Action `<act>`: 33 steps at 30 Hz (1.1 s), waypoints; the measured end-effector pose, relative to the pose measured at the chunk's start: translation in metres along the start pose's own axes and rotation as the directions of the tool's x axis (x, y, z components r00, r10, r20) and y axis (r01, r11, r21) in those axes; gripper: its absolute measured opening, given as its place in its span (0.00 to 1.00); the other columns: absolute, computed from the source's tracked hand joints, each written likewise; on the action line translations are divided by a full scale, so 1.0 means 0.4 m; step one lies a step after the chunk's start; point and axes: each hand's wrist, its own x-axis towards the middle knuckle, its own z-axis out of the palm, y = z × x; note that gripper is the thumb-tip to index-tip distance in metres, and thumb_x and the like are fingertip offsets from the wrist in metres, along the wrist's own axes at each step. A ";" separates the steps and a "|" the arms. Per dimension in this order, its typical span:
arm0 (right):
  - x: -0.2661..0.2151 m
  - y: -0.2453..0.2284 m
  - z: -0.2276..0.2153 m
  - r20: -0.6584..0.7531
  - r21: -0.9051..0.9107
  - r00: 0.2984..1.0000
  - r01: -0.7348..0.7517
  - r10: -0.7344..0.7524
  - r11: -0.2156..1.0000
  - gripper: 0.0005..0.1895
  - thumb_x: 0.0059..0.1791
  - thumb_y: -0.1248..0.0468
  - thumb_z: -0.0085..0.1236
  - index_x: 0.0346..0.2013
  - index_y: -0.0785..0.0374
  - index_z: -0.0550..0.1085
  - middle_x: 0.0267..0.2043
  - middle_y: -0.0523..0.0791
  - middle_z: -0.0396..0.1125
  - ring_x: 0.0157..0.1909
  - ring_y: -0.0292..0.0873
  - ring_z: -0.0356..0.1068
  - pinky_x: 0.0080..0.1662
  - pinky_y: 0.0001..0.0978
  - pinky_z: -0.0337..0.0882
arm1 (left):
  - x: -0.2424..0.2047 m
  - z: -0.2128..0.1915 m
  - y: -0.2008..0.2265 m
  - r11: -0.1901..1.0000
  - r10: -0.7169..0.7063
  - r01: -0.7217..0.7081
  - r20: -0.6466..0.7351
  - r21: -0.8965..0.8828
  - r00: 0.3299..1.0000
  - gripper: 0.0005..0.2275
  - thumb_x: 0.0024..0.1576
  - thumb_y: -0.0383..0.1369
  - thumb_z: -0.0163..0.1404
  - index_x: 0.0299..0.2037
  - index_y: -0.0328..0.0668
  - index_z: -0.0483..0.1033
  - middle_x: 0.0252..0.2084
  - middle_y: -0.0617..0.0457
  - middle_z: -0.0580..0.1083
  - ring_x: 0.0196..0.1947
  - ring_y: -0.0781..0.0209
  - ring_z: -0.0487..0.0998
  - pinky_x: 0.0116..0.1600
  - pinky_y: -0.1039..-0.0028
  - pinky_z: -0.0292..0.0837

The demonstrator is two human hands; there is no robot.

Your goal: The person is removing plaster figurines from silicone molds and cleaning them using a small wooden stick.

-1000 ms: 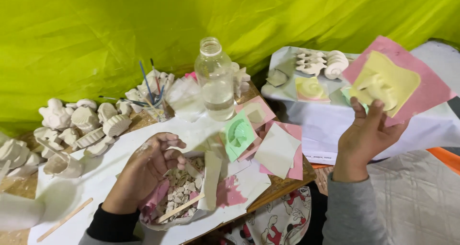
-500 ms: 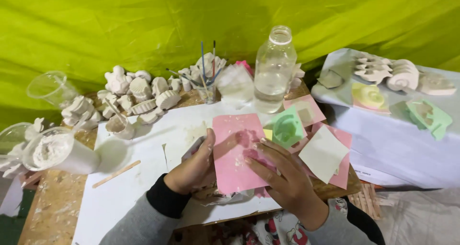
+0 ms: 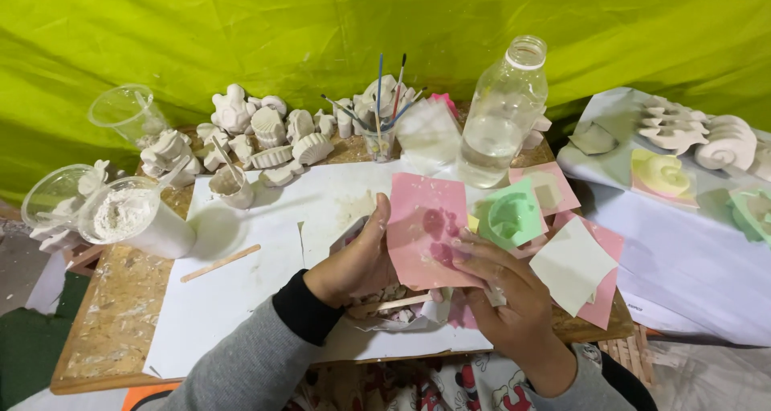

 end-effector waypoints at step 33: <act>-0.012 0.022 -0.082 -0.108 -0.060 0.900 -0.429 0.422 0.901 0.20 0.49 0.53 0.58 0.53 0.58 0.76 0.31 0.41 0.78 0.27 0.35 0.79 0.27 0.25 0.83 | -0.011 0.007 0.041 0.981 -0.146 0.181 0.344 -0.069 0.927 0.43 0.53 0.64 0.35 0.77 0.55 0.40 0.78 0.30 0.50 0.80 0.29 0.48 0.55 0.40 0.75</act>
